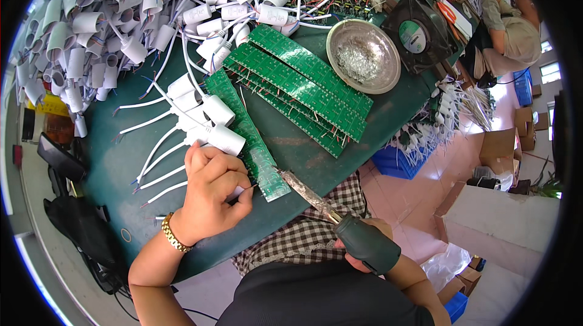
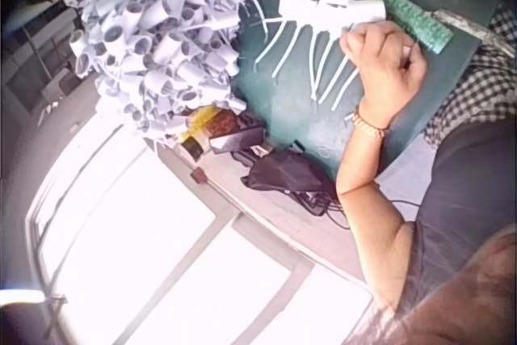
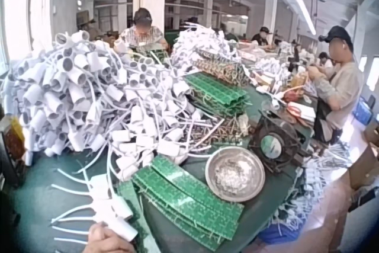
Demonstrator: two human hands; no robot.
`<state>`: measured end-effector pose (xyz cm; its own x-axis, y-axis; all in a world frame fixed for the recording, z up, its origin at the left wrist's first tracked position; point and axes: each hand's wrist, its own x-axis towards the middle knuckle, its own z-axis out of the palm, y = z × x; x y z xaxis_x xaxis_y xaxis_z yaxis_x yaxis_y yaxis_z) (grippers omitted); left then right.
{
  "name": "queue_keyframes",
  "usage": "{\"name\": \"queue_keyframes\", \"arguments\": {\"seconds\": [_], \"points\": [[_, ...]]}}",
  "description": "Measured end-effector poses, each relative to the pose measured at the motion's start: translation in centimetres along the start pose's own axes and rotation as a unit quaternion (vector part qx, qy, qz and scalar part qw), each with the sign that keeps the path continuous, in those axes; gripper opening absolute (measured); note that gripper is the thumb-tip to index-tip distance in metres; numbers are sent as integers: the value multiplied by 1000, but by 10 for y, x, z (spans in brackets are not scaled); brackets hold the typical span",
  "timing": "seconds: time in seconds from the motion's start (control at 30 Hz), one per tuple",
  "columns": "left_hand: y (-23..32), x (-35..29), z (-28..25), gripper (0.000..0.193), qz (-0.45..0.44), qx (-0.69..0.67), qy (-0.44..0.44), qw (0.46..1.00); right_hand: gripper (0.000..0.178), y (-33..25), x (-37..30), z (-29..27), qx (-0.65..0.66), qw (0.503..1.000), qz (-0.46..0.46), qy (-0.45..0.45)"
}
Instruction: The person solders wires onto circuit boards using a soldering iron and solder wire.
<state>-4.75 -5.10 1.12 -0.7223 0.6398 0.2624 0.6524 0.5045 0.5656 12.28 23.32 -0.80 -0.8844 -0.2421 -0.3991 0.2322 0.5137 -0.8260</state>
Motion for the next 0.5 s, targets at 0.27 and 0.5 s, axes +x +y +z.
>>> {"name": "queue_keyframes", "arguments": {"seconds": [0.27, 0.5], "points": [[4, 4, 3, 21, -8, 11, 22, 1000, 26, 9, -6, 12, 37, 995, -62, 73], [6, 6, 5, 21, -13, 25, 27, 999, 37, -12, 4, -1, -99, 964, -219, 115]]}}
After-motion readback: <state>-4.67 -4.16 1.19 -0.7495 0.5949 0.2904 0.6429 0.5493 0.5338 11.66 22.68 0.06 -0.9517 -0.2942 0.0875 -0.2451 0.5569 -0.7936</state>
